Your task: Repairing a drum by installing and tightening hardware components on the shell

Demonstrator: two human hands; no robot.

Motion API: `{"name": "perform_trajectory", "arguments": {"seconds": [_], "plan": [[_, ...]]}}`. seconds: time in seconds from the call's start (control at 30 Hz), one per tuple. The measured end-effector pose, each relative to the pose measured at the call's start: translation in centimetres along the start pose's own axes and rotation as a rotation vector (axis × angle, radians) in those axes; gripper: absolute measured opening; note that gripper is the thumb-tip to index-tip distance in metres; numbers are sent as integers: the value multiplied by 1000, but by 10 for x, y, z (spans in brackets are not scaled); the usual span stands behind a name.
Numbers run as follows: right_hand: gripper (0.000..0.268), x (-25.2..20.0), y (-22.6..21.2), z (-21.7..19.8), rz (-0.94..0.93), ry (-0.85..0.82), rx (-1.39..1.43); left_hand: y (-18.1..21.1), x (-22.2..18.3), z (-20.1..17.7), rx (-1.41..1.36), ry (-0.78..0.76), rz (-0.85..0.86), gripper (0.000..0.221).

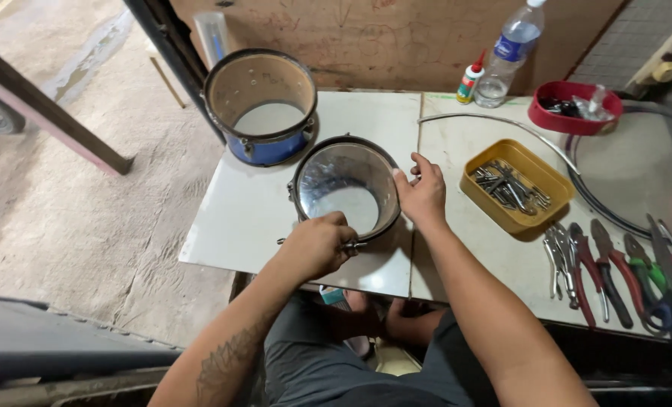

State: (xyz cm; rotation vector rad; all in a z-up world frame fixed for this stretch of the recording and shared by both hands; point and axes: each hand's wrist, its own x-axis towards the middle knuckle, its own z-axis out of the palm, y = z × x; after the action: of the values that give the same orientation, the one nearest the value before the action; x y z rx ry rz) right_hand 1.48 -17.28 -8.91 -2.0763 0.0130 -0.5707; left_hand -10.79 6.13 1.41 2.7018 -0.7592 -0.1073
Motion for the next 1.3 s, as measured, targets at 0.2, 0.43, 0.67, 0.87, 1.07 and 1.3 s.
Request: {"name": "perform_trajectory", "arguments": {"seconds": [0.2,0.43,0.67,0.87,1.07,1.3], "plan": [[35,-73,-11,-35,-205,28,115,7,-6,26,143,364,103,21],[63,-152,22,-62,750,-422,1161,80,39,105,-138,184,109,43],[42,-119,20,-131,1109,46,1145,133,106,156,-162,273,298,27],[33,-42,40,-189,967,387,853,164,183,115,-481,327,33,30],[42,24,102,-195,743,251,674,141,274,161,-850,194,-375,43],[67,16,98,-193,718,122,764,122,248,138,-821,176,-371,49]]}}
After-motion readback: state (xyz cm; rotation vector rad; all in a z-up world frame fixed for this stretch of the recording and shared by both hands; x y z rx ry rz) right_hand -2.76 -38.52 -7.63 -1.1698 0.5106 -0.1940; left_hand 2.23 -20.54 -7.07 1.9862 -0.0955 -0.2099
